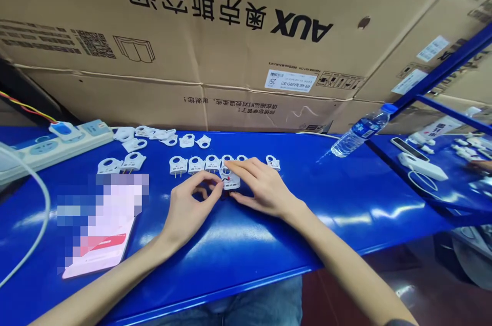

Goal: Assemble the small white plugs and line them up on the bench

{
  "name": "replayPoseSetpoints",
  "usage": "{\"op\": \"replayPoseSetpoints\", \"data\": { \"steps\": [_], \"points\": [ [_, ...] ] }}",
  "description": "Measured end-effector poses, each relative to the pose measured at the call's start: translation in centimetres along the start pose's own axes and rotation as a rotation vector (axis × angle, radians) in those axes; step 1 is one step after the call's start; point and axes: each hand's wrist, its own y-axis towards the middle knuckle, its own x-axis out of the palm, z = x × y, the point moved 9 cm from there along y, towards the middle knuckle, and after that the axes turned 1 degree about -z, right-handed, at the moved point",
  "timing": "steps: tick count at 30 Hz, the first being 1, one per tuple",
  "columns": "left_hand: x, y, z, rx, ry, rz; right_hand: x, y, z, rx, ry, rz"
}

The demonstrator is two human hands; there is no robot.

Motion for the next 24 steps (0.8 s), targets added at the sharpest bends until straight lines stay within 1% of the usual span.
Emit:
{"op": "replayPoseSetpoints", "data": {
  "steps": [3, 8, 13, 19, 24],
  "points": [
    [-0.02, 0.11, 0.26, 0.001, -0.01, 0.011, 0.14, 0.02, -0.13, -0.008, 0.007, -0.007],
    [-0.15, 0.16, 0.14, -0.031, -0.001, 0.013, 0.15, -0.02, -0.32, -0.037, 0.001, 0.028],
    [-0.38, 0.17, 0.16, -0.039, 0.011, 0.016, 0.49, -0.06, -0.13, -0.01, 0.004, -0.001],
    [-0.43, 0.19, -0.09, -0.065, 0.001, 0.009, 0.42, 0.03, -0.4, -0.016, -0.01, 0.009],
    [-0.55, 0.13, 0.03, -0.056, 0.008, 0.025, 0.63, 0.01, -0.46, -0.02, -0.052, 0.0]
  ]
}}
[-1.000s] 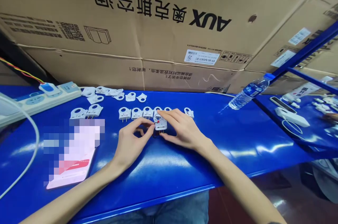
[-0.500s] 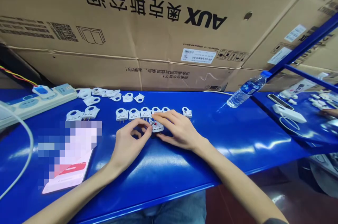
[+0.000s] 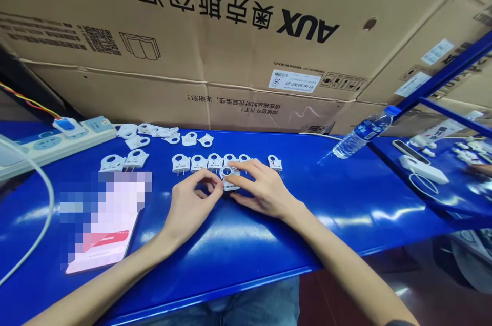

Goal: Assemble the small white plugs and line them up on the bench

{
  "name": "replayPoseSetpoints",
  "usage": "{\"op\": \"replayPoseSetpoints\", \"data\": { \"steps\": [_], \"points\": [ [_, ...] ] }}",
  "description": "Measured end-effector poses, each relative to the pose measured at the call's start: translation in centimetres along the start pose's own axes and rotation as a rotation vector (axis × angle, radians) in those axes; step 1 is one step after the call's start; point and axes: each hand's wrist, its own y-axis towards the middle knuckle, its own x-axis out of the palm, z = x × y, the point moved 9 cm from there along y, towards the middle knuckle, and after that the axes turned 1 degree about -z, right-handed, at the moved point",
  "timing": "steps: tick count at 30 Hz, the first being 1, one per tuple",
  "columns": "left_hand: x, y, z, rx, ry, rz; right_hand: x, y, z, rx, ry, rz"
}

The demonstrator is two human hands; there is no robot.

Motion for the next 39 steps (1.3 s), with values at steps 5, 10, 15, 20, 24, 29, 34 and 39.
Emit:
{"op": "replayPoseSetpoints", "data": {
  "steps": [5, 10, 15, 20, 24, 29, 34, 39],
  "points": [
    [0.1, 0.0, 0.2, 0.007, -0.011, -0.009, -0.2, 0.0, -0.1, -0.011, -0.005, 0.009],
    [0.5, -0.1, 0.1, 0.013, -0.074, -0.048, -1.3, 0.0, -0.7, -0.066, -0.024, 0.099],
    [0.8, -0.3, -0.6, -0.031, -0.127, -0.081, -1.3, -0.1, -0.5, -0.057, -0.027, 0.118],
    [1.2, -0.4, -0.9, -0.045, -0.139, -0.13, -1.3, -0.4, 0.0, -0.052, -0.037, 0.159],
    [0.9, -0.4, -0.5, -0.02, -0.038, -0.083, -1.9, -0.5, 1.6, 0.015, -0.028, 0.165],
    [1.3, -0.8, 1.1, 0.181, 0.157, -0.075, -2.9, -1.0, 6.1, 0.234, -0.025, 0.116],
    [1.8, -1.1, 1.1, 0.214, 0.188, -0.094, -2.4, -2.4, 9.8, 0.403, 0.006, -0.013],
    [2.2, -1.4, 1.0, 0.249, 0.241, -0.114, -1.2, -3.0, 10.9, 0.447, 0.098, -0.098]
  ]
}}
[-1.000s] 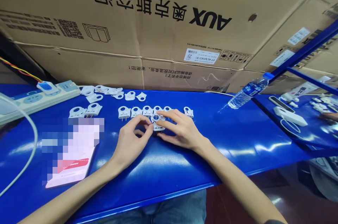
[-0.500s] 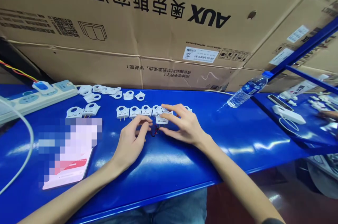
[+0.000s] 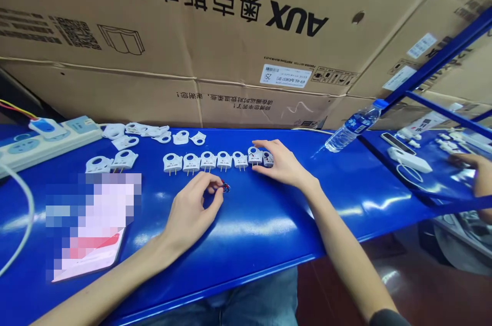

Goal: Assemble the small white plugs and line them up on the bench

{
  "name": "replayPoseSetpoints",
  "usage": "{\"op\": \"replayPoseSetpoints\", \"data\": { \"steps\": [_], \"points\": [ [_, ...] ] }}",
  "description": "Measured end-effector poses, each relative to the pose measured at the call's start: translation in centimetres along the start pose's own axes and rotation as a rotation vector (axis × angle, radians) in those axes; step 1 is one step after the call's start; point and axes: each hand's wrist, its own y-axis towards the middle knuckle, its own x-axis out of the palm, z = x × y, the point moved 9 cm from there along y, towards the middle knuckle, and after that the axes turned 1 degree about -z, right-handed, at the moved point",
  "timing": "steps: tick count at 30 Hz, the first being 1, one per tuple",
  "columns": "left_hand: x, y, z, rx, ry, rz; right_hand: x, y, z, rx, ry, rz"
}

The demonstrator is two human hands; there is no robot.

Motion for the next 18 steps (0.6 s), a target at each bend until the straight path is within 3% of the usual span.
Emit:
{"op": "replayPoseSetpoints", "data": {
  "steps": [9, 18],
  "points": [
    [-0.6, 0.0, -0.6, -0.025, 0.086, 0.048, 1.7, -0.1, 0.7, -0.016, -0.029, -0.101],
    [0.0, 0.1, -1.1, -0.002, 0.142, 0.009, 2.8, 0.1, -2.8, -0.101, -0.043, -0.056]
  ]
}}
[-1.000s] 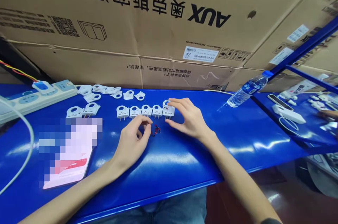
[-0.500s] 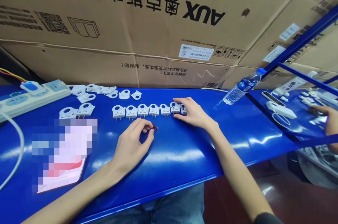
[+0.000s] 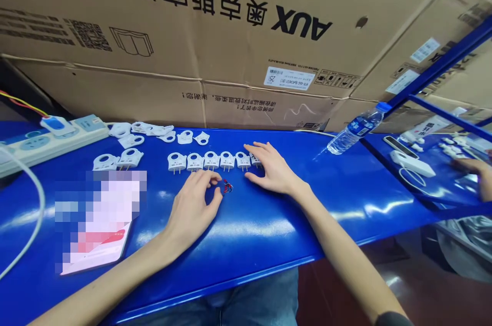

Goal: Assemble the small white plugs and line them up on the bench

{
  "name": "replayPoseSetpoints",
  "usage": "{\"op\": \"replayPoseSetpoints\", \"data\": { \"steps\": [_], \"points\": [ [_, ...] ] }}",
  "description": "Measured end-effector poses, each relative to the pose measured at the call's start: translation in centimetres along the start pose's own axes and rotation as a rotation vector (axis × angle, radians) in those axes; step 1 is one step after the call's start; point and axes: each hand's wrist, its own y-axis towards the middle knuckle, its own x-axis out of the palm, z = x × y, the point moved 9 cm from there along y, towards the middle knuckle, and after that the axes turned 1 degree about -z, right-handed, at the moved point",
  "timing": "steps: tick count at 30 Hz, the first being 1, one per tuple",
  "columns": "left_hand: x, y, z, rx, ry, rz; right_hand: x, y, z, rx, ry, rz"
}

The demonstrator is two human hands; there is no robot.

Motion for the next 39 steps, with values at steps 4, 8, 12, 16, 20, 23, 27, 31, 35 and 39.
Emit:
{"op": "replayPoseSetpoints", "data": {
  "steps": [4, 8, 12, 16, 20, 23, 27, 31, 35, 39],
  "points": [
    [0.3, -0.1, 0.1, 0.023, 0.042, -0.026, 0.9, 0.3, -0.8, -0.02, -0.07, -0.006],
    [0.0, 0.0, 0.2, 0.031, 0.076, -0.024, 1.0, 0.3, -0.5, -0.004, -0.109, 0.021],
    [-0.3, 0.1, 0.1, 0.023, 0.114, -0.016, 0.8, 0.2, -0.4, -0.011, -0.087, 0.042],
    [0.3, -0.1, 0.4, 0.029, 0.121, -0.06, 1.0, 0.2, -0.2, -0.012, -0.078, 0.043],
    [0.6, -0.3, 0.8, 0.05, 0.155, -0.083, 1.3, 0.3, 0.0, 0.0, -0.067, 0.035],
    [0.7, -0.3, 1.1, 0.081, 0.138, -0.092, 1.2, 0.4, 0.1, 0.011, -0.062, 0.044],
    [0.8, -0.3, 1.6, 0.14, 0.117, -0.107, 0.7, 0.4, -0.1, 0.001, -0.053, 0.065],
    [0.8, -0.2, 1.6, 0.143, 0.157, -0.111, -0.1, 0.3, -0.6, -0.021, -0.026, 0.109],
    [0.7, -0.1, 1.4, 0.124, 0.186, -0.106, -0.9, 0.2, -1.5, -0.058, -0.035, 0.16],
    [0.8, -0.1, 1.0, 0.114, 0.193, -0.094, -1.1, 0.1, -2.6, -0.102, -0.068, 0.185]
  ]
}}
